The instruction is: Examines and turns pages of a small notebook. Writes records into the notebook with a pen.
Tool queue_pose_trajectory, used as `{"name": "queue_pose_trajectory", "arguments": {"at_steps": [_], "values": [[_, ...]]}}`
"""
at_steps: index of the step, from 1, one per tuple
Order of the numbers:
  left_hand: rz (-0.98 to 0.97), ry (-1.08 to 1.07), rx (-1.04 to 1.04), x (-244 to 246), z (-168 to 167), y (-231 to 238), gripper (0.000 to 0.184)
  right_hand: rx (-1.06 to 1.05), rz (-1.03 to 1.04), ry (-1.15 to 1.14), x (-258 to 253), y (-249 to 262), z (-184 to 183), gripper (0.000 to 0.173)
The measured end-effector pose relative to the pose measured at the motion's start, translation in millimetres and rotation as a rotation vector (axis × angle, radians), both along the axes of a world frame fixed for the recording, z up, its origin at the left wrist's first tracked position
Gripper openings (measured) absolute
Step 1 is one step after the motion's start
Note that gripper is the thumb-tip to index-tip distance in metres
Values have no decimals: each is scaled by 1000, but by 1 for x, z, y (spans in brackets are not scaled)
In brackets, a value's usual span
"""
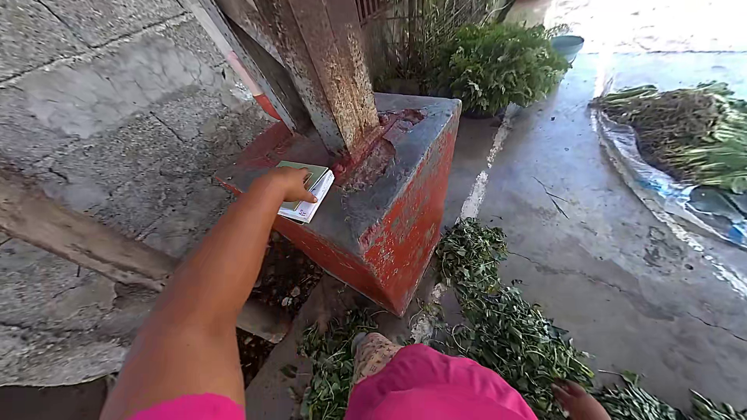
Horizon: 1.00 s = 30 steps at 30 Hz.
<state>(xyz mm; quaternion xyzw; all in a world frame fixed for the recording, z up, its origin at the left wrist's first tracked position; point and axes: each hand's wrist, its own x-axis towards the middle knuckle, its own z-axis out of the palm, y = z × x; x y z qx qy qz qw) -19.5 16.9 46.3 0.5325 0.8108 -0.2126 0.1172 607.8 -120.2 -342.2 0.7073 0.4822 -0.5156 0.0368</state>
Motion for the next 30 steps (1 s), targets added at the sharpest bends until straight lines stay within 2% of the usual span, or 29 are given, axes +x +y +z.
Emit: {"name": "queue_pose_trajectory", "arguments": {"at_steps": [1, 3, 5, 8, 10, 12, 15, 16, 18, 19, 21, 23, 25, 27, 29, 30], "values": [[-35, 16, -55, 1, 9, 5, 80, 43, -52, 14, -17, 18, 3, 48], [-110, 24, -142, 3, 27, 16, 78, 202, -100, 107, -63, 44, 32, 45], [-182, 4, -191, 6, 46, 26, 73, 378, -133, 266, -120, 62, 77, 44], [-260, -11, -223, 11, 70, 39, 65, 745, -48, 467, -227, 83, 159, 44], [-342, 41, -259, 12, 77, 44, 52, 1017, 111, 589, -301, 93, 215, 40], [-497, 131, -291, 13, 78, 51, 39, 1299, 376, 667, -373, 105, 263, 32], [-710, 197, -256, 12, 81, 62, 35, 1522, 705, 557, -479, 123, 310, 22], [-747, 150, -244, 9, 84, 65, 37, 1520, 774, 455, -510, 131, 316, 21], [-793, -19, -233, -5, 98, 63, 50, 1375, 823, 208, -554, 145, 321, 22], [-828, -135, -196, -21, 102, 59, 60, 1288, 807, 110, -566, 150, 321, 24], [-903, -371, -88, -75, 103, 48, 85, 1297, 779, 13, -572, 158, 317, 23], [-985, -542, 29, -146, 85, 38, 107, 1308, 814, -53, -566, 166, 318, 24], [-946, -631, 118, -204, 54, 31, 116, 1130, 839, -56, -558, 170, 331, 34], [-776, -758, 236, -230, 14, 30, 102, 995, 819, -16, -551, 172, 338, 36], [-614, -906, 412, -226, -30, 32, 67, 980, 797, 1, -543, 172, 336, 27], [-593, -988, 480, -220, -49, 35, 51, 984, 793, 8, -538, 170, 333, 24]]}}
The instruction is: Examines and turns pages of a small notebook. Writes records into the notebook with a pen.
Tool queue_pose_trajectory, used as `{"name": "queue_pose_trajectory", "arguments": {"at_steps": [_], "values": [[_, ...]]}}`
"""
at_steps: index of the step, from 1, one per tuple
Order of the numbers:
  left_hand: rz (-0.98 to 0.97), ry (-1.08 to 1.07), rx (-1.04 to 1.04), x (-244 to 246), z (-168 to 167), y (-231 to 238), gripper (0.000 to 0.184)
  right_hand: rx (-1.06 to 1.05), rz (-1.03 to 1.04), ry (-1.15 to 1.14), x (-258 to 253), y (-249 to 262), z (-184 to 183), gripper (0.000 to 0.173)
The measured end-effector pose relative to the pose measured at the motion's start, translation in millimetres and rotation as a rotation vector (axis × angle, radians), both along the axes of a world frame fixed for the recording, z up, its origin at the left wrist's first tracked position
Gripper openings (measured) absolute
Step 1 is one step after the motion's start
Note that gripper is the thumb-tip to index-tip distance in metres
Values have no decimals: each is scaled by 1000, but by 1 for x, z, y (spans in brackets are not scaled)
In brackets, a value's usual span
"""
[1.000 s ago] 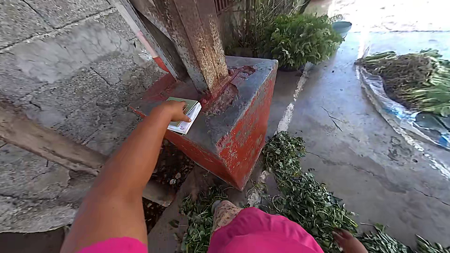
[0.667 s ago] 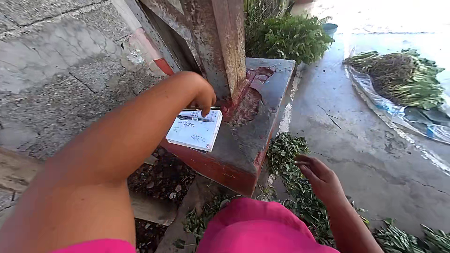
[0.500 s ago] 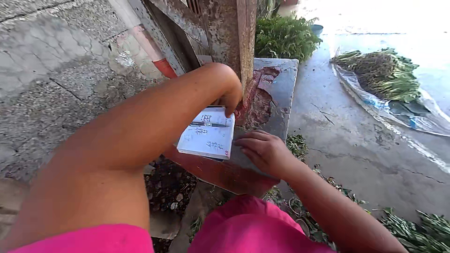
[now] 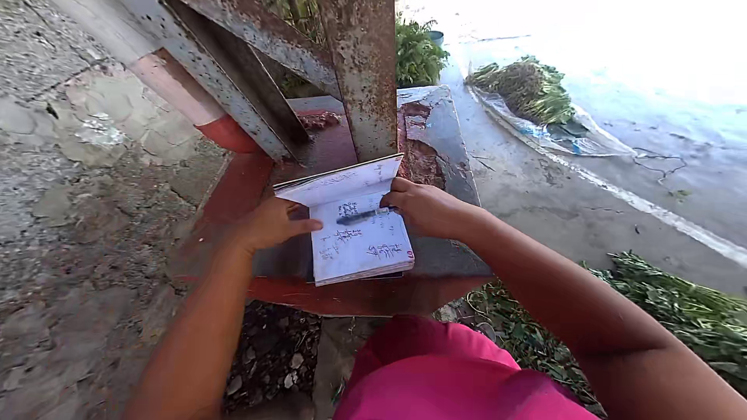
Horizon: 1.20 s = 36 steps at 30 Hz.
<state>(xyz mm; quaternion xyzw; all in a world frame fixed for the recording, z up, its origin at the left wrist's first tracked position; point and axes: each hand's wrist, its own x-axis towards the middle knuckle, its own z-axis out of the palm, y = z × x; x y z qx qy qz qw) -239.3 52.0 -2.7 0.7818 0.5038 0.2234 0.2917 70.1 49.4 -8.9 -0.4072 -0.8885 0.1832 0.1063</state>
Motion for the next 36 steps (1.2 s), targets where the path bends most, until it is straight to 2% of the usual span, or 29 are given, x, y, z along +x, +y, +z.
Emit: {"name": "queue_pose_trajectory", "arguments": {"at_steps": [2, 4, 6, 9, 13, 15, 17, 19, 21, 23, 25, 31, 34, 36], "values": [[-79, -153, 112, 11, -28, 10, 34, -37, -21, -11, 15, -11, 0, 25], [-71, -187, 172, 18, -31, 7, 29, -122, -101, 17, 36, -28, 4, 23], [103, -190, 198, 25, -30, -7, 27, -160, -240, 139, 59, -48, -2, 18], [273, -242, 228, 35, -34, -28, 29, -54, -446, 342, 81, -79, -24, 25], [455, -299, 134, 56, -30, -56, 32, -62, -485, 546, 80, -122, -45, 29], [524, -420, 42, 66, -29, -63, 34, -242, -415, 583, 76, -139, -46, 34], [598, -566, -59, 79, -27, -72, 36, -522, -341, 545, 71, -146, -45, 41], [676, -672, -104, 96, -27, -84, 37, -732, -372, 598, 61, -148, -56, 42], [766, -742, -87, 116, -29, -98, 37, -906, -474, 892, 45, -152, -64, 35], [832, -816, -32, 137, -38, -112, 36, -976, -557, 1189, 40, -157, -64, 35], [853, -875, 24, 153, -48, -124, 33, -944, -572, 1267, 46, -158, -58, 35], [729, -875, 147, 158, -61, -136, 28, -715, -594, 1121, 75, -144, -60, 21], [729, -850, -29, 137, -54, -138, 36, -701, -628, 1100, 75, -147, -57, 20], [664, -723, -306, 112, -44, -148, 22, -636, -657, 1096, 77, -151, -58, 23]]}}
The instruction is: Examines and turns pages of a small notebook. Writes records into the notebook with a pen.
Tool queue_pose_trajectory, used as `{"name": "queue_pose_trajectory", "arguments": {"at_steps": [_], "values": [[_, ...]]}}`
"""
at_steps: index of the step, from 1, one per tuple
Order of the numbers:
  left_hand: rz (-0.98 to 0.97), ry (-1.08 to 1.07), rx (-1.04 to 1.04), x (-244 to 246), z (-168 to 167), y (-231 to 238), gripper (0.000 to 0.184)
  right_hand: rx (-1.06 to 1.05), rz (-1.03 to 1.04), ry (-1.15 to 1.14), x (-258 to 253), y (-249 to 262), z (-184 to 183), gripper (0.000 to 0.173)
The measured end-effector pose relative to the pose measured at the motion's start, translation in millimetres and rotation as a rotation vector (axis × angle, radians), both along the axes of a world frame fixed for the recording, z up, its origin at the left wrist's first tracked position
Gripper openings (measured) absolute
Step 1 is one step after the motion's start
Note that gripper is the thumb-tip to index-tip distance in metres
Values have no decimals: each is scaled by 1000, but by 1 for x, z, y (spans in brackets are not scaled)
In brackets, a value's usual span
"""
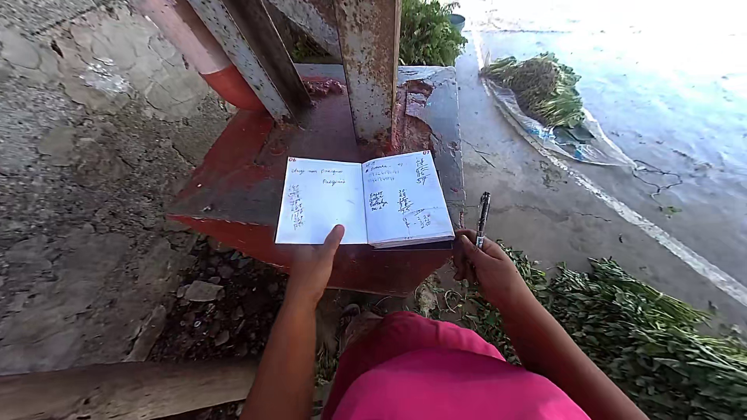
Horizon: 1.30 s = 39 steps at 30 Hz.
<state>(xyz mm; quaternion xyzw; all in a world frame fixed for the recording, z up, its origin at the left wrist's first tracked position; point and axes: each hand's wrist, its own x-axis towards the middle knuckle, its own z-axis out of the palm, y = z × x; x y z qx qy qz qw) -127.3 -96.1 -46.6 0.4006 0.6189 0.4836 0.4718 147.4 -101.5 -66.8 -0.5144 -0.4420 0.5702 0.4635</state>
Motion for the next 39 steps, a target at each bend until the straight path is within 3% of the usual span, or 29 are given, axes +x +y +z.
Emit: {"name": "queue_pose_trajectory", "arguments": {"at_steps": [2, 3, 5, 7, 9, 12, 17, 20, 22, 24, 25, 26, 28, 31, 34, 36, 39], "values": [[-485, 88, -148, -33, 3, -11, 55, 54, -70, -20, 2, -3, -6, 24], [-709, 107, -87, -42, 2, -15, 63, 79, -108, 3, 3, -4, -8, 27], [-869, 187, 309, -39, 6, -18, 59, 133, -169, 98, 3, -6, -14, 41], [-732, 363, 806, -16, 15, -6, 41, 174, -188, 172, 0, -6, -18, 51], [-520, 601, 1089, 5, 20, 16, 35, 216, -170, 196, -7, -4, -19, 52], [-469, 839, 1206, 20, 9, 43, 26, 303, -128, 185, -12, -3, -14, 44], [-446, 734, 1363, 20, -3, 53, 11, 413, -323, 104, -26, -6, -9, 52], [-308, 644, 1302, -3, -10, 48, 21, 474, -484, 12, -33, -11, -14, 50], [-159, 630, 1136, -35, -11, 40, 47, 595, -452, -33, -32, -15, -14, 35], [-40, 682, 993, -73, -9, 34, 75, 722, -350, -286, -27, -18, -15, 31], [4, 765, 953, -89, -5, 33, 81, 759, -325, -450, -28, -19, -13, 33], [47, 866, 928, -97, 2, 31, 81, 792, -306, -561, -30, -18, -12, 36], [29, 971, 944, -89, 22, 23, 62, 824, -281, -615, -34, -14, -16, 39], [-385, 885, 1041, -29, 45, 15, 32, 773, -312, -508, -42, -10, -20, 33], [-811, 882, 962, 30, 35, 40, 41, 747, -336, -412, -45, -7, -23, 26], [-864, 916, 834, 46, 26, 52, 42, 733, -326, -392, -42, -8, -24, 26], [-739, 965, 844, 47, 16, 58, 32, 736, -294, -399, -35, -8, -28, 29]]}}
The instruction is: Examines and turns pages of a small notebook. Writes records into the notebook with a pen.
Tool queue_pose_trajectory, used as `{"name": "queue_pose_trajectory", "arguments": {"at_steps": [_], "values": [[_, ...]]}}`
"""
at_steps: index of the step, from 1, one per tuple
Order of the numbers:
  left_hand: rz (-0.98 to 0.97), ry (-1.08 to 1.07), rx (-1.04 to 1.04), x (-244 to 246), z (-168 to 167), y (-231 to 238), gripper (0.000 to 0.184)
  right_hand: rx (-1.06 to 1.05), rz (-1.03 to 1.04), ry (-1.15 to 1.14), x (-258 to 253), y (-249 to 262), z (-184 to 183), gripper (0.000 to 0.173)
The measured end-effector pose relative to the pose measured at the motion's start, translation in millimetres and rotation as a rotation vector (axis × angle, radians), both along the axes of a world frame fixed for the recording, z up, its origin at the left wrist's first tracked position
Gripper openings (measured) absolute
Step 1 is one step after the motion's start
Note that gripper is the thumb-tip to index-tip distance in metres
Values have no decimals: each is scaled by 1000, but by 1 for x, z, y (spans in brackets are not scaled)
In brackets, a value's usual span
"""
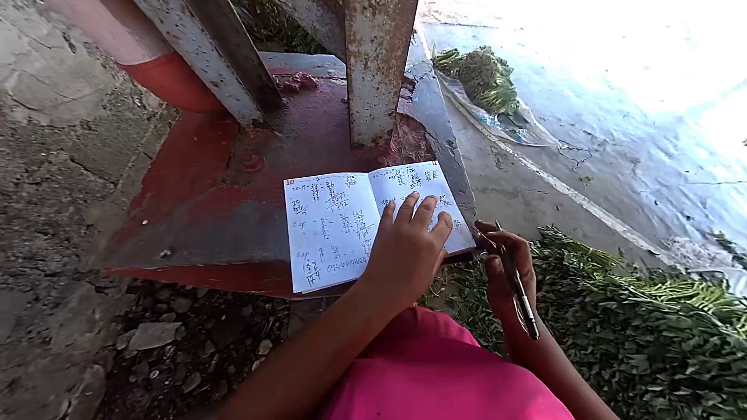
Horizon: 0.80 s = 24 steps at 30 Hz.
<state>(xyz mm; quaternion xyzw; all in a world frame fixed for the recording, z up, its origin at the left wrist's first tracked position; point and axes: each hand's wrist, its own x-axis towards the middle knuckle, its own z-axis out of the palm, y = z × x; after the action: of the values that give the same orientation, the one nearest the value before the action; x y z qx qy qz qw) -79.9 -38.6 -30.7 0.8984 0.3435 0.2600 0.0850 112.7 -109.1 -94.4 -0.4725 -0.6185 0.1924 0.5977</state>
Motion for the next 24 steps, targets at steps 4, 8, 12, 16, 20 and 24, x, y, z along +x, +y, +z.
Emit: {"name": "queue_pose_trajectory", "arguments": {"at_steps": [4, 8, 12, 16, 20, 24], "values": [[-68, 41, 30, -5, 0, -1, 45, -5, -22, -16, 6, 3, -2, 31], [-72, 59, 70, -4, 0, -3, 43, -17, -13, -20, 8, 3, -3, 35], [-40, 13, 119, -6, -2, -2, 33, -14, -11, -55, 11, 3, -6, 37], [42, -162, 245, -7, -7, -9, 30, -6, -13, -39, 11, 5, -6, 34], [289, -461, 243, -37, -3, -23, 44, -21, -6, -42, 10, 3, -8, 34], [381, -672, -28, -80, 3, -37, 75, -23, -43, -97, 10, 2, -9, 36]]}}
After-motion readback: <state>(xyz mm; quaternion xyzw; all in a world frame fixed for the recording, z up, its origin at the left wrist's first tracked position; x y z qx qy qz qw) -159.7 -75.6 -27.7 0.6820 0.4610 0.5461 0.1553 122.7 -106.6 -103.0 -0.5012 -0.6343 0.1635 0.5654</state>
